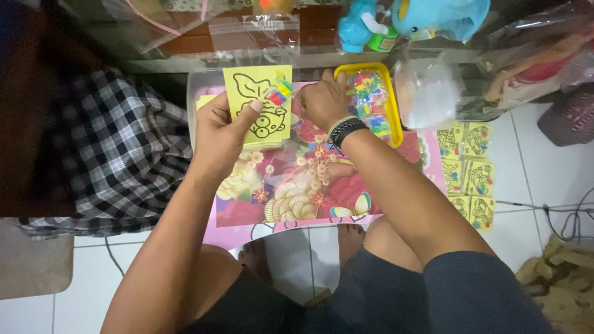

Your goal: The person places yellow stickers into small plastic bags by hand and seals the bags.

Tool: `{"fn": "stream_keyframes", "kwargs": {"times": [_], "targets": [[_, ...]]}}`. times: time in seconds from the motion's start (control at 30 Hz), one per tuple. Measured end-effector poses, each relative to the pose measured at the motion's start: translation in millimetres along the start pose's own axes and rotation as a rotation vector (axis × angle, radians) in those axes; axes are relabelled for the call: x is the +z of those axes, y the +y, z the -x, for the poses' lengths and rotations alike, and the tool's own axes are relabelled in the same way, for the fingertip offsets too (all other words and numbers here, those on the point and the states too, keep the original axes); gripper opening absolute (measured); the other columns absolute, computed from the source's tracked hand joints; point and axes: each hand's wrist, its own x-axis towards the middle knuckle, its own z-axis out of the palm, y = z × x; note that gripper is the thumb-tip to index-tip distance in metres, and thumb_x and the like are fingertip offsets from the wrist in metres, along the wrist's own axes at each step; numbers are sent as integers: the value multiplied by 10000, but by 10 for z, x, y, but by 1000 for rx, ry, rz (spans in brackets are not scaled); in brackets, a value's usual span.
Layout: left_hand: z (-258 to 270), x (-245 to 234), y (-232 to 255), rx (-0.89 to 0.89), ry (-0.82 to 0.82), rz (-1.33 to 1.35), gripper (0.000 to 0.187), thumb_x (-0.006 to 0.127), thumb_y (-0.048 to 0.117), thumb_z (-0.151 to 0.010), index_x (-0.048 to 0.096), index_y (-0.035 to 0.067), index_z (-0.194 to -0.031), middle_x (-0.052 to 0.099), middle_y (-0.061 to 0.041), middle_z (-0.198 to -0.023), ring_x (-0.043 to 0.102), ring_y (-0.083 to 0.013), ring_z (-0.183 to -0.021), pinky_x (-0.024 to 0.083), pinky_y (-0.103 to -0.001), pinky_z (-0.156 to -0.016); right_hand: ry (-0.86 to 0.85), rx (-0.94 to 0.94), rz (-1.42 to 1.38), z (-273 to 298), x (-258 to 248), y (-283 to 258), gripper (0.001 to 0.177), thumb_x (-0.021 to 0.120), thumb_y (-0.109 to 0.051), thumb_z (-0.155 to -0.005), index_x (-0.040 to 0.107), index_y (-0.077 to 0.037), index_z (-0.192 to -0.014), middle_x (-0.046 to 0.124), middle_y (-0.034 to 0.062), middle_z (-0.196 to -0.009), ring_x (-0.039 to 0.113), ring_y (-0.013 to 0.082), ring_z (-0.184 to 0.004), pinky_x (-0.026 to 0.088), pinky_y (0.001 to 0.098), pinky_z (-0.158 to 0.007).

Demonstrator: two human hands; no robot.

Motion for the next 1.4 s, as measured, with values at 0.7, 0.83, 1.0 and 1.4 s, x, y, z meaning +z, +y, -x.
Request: {"fn": "stream_keyframes", "kwargs": {"times": [0.7, 0.83, 1.0, 1.4], "targets": [[5, -156, -14, 13, 34, -3, 106, 766, 113, -946, 716, 23, -967, 734, -86, -768, 676, -93, -678, 598, -257, -674, -80, 142, -219, 104, -127, -7, 119, 720, -311, -918, 773, -354, -1015, 759, 22, -1098, 539, 245, -1298, 232, 488, -1158], [37, -131, 32, 22, 27, -8, 91, 773, 106, -940, 726, 30, -960, 734, -79, -753, 671, -91, -667, 586, -248, -664, -130, 166, -238, 153, -247, -39, 123, 664, -327, -948, 758, -370, -1015, 740, 55, -1152, 534, 259, -1332, 283, 486, -1180], [42, -149, 33, 27, 36, -19, 91, 775, 108, -939, 720, 38, -958, 732, -72, -754, 674, -87, -664, 583, -236, -657, 50, 42, -268, 233, -343, -6, 85, 700, -286, -921, 783, -290, -939, 772, 67, -977, 609, 278, -1204, 371, 473, -1103], [16, -73, 17, 25, 13, -32, 75, 761, 103, -950, 719, 41, -959, 716, -58, -752, 652, -78, -673, 584, -246, -666, 267, -82, -234, 139, 102, 262, 60, 698, -252, -920, 707, -203, -888, 736, 15, -895, 607, 230, -1105, 253, 526, -1062]]}}
